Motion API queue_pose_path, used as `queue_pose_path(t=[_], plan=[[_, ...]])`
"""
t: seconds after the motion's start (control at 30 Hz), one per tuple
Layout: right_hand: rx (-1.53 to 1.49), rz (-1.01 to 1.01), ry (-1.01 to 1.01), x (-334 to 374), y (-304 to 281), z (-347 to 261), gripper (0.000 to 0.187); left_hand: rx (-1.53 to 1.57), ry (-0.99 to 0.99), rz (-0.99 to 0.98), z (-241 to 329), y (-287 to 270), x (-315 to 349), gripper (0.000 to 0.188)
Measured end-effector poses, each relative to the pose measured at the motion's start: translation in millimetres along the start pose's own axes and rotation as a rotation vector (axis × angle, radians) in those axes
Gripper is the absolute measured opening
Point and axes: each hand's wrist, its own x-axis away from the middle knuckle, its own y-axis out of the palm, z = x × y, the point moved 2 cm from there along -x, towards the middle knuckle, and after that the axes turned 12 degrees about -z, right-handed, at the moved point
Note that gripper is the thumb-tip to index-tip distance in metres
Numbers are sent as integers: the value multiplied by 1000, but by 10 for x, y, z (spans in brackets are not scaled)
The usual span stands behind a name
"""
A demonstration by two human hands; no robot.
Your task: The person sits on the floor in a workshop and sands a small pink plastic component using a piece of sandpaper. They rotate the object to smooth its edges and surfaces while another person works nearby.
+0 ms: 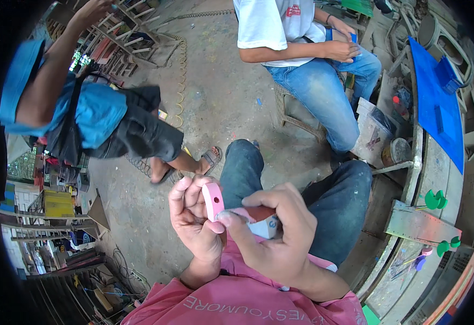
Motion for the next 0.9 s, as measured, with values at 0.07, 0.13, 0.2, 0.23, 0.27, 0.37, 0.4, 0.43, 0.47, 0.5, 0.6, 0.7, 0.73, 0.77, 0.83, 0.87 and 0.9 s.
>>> queue_pose_path(t=[0.07, 0.13, 0.2, 0.23, 0.27, 0.37, 0.4, 0.43, 0.47, 0.5, 0.6, 0.7, 0.73, 0.77, 0.83, 0.87, 0.9], plan=[[-13, -7, -26, 27, 45, 27, 24, -23, -7, -39, 20, -11, -8, 79], [-42, 1, -23, 55, 72, 85, 24, -32, -1, -63, 12, -5, -9, 79], [-49, 40, -17, 52, 74, 93, 24, -36, 23, -68, 4, 11, -12, 78], [-53, 59, -14, 51, 74, 94, 25, -44, 19, -66, 7, 19, -9, 77], [-66, 66, -8, 42, 75, 95, 25, -48, 18, -66, 6, 34, -13, 75], [-91, 82, 2, 21, 78, 100, 26, -88, 32, -92, 3, 52, -25, 72], [-92, 86, 0, 17, 75, 108, 25, -105, 40, -105, -1, 55, -24, 71], [-92, 90, -2, 13, 70, 108, 25, -126, 52, -115, -9, 62, -19, 70], [-108, 94, 12, 1, 65, 104, 25, -147, 65, -126, -19, 63, -20, 69], [-124, 99, 26, -8, 61, 96, 25, -168, 78, -137, -25, 67, -18, 68], [-142, 108, 65, -13, 65, 71, 23, -170, 72, -108, -23, 77, -5, 67], [-209, 118, 90, 13, 97, 74, 23, -127, 75, -77, -28, 110, -15, 64], [-242, 121, 97, 17, 107, 68, 22, -108, 77, -62, -29, 121, -37, 63], [-253, 109, 136, 39, 110, 61, 22, -106, 79, -41, -36, 129, -49, 62], [-297, 127, 151, 59, 128, 67, 22, -95, 91, -37, -39, 144, -81, 61], [-317, 136, 167, 75, 136, 77, 22, -88, 90, -31, -42, 150, -73, 60], [-332, 155, 163, 74, 133, 71, 22, -89, 84, -32, -44, 164, -74, 59]])
